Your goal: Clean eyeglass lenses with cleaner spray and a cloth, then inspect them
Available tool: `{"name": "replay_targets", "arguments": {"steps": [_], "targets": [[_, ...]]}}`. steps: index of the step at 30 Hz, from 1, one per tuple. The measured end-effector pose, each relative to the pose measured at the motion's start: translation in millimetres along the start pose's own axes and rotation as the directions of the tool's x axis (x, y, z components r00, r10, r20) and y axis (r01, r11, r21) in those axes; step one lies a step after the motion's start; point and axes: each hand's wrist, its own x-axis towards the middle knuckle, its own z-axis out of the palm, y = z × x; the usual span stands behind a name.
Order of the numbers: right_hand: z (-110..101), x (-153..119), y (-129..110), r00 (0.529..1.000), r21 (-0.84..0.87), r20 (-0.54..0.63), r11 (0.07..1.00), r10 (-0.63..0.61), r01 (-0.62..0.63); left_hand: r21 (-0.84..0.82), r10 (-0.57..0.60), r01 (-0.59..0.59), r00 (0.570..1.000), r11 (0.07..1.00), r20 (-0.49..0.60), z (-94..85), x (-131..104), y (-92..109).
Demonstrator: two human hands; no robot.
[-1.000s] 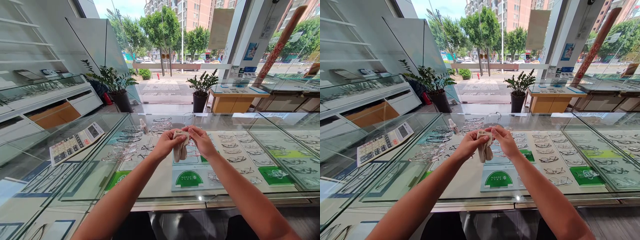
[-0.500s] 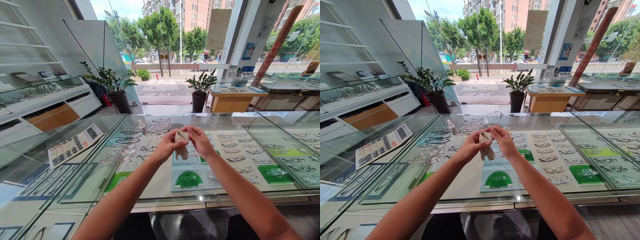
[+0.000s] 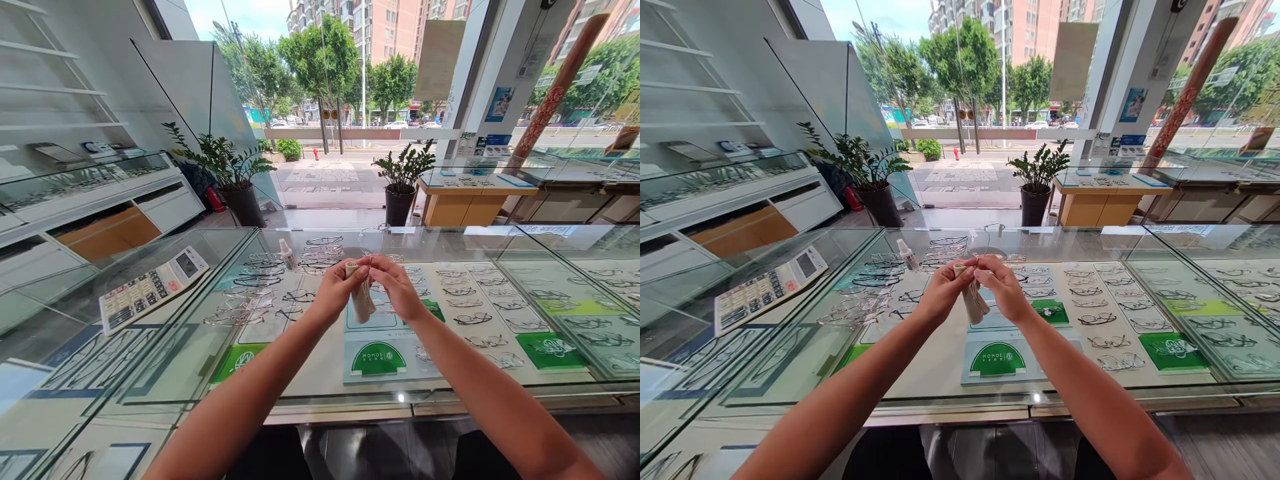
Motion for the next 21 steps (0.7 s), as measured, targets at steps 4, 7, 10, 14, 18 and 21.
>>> {"name": "replay_targets", "arguments": {"steps": [4,7,10,14,18,21], "targets": [[-5,-1,-4,0.997,-0.099,0.074,0.994,-0.038,0.046,-0.056,-0.069,0.075,0.992,0.996,0.107,-5.7,4,3],[-10,0,-5,0.985,-0.152,0.159,0.985,-0.061,0.085,-0.124,-0.122,0.144,0.978,0.982,0.172,-8.1,5,7],[-14,0,-4,0.974,-0.205,0.217,0.973,-0.058,0.103,-0.151,-0.139,0.163,0.978,0.975,0.156,-10.5,7,9],[-17,2,-3,0.975,-0.178,0.222,0.982,-0.021,0.062,-0.132,-0.148,0.167,0.979,0.977,0.143,-13.3,9,9],[-21,6,-5,0.976,-0.069,0.214,0.997,0.04,-0.025,-0.077,-0.181,0.197,0.968,0.977,0.175,-13.8,8,13],[-24,8,-9,0.969,-0.042,0.239,0.998,0.056,-0.047,-0.084,-0.197,0.216,0.962,0.973,0.19,-13.6,8,16]]}}
